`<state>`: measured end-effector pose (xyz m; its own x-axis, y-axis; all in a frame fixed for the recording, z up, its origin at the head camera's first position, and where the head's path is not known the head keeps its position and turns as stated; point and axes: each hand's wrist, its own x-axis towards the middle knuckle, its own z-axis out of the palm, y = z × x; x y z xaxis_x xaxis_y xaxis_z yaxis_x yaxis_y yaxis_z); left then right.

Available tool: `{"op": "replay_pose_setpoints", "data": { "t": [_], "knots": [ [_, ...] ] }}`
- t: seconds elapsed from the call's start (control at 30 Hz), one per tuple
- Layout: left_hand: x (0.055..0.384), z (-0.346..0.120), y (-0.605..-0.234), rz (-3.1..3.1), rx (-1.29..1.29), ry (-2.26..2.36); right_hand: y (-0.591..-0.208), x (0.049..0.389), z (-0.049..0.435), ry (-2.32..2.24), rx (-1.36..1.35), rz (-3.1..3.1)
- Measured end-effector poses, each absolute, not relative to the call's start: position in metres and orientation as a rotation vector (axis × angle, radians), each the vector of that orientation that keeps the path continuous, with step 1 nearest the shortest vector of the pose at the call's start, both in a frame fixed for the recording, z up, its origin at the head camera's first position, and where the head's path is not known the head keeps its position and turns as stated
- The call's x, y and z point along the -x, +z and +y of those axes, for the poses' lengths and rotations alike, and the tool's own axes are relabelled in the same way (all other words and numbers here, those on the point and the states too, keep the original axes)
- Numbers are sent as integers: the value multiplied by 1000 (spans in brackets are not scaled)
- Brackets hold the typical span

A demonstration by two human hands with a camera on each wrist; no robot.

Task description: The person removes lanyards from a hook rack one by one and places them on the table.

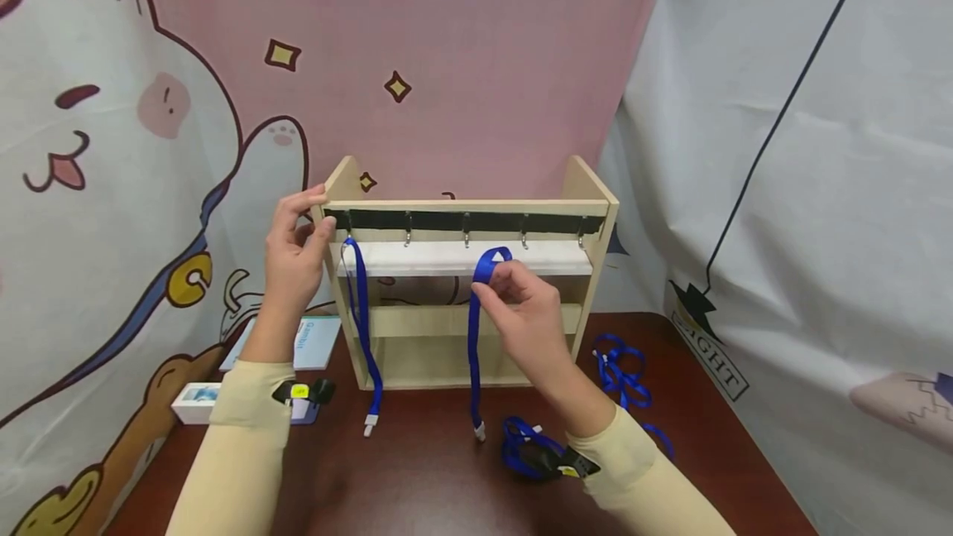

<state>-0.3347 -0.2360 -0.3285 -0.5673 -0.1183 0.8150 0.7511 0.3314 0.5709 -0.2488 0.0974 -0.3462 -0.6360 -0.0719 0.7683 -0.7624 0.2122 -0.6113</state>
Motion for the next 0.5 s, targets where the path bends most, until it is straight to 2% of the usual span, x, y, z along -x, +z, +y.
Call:
{"op": "replay_pose_setpoints", "data": {
  "t": [0.3,0.5],
  "knots": [
    [339,-236,-330,-1769,578,-1353,-361,252,89,1503,-718,-1928],
    [334,-236,-328,-1770,587,-1360,-374,248,78,1546,-782,-1965]
  ]
}}
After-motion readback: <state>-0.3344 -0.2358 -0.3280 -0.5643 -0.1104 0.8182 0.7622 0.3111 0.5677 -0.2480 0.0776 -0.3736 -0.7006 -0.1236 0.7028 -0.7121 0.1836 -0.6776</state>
